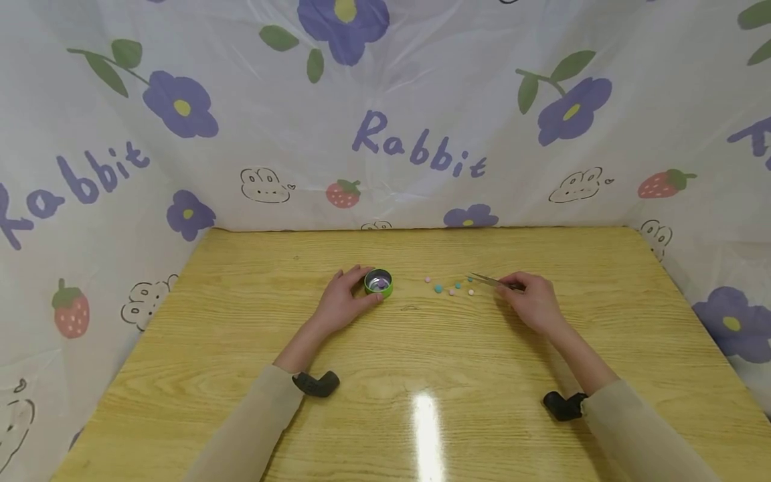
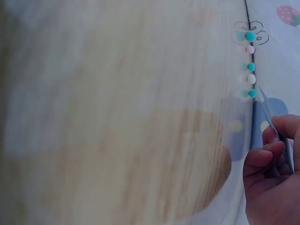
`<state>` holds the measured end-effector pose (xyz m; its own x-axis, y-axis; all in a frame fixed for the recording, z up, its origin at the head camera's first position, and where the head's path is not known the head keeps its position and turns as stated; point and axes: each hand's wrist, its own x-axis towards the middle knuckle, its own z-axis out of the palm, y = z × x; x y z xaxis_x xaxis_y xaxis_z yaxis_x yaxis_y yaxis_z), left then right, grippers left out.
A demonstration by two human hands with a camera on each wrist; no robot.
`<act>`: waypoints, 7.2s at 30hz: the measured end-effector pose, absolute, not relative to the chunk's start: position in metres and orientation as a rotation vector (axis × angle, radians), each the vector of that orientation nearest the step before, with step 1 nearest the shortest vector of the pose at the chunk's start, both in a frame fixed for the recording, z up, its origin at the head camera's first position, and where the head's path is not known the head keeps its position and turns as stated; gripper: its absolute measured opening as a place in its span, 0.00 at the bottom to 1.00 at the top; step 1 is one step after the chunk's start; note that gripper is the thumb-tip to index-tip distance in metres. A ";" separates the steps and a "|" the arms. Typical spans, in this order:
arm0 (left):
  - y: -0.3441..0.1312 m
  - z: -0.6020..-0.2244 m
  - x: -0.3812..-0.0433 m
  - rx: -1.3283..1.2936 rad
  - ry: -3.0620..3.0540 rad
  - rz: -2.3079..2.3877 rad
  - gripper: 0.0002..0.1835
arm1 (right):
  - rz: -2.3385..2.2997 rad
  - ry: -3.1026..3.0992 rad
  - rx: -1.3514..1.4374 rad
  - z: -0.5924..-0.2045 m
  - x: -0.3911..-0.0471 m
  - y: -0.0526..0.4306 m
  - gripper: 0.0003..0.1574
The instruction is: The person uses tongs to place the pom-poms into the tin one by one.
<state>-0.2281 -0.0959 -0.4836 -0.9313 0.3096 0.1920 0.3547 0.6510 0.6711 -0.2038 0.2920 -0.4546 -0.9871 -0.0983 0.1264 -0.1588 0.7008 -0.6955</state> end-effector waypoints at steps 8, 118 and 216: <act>-0.096 -0.482 -0.228 -0.575 -2.797 -1.163 0.33 | 1.161 -2.854 0.184 -0.455 -0.203 0.292 0.17; -0.097 -0.480 -0.231 -0.559 -2.829 -1.122 0.35 | 1.427 -2.638 0.514 -0.448 -0.214 0.147 0.03; -0.096 -0.476 -0.228 -0.555 -2.811 -1.158 0.35 | 1.119 -2.886 0.354 -0.450 -0.198 0.285 0.16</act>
<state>-0.2284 -0.0960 -0.4758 -0.9343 0.3074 0.1807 0.3455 0.6549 0.6721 -0.1983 0.2847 -0.4505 -0.9738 -0.2015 0.1054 -0.2199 0.7162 -0.6624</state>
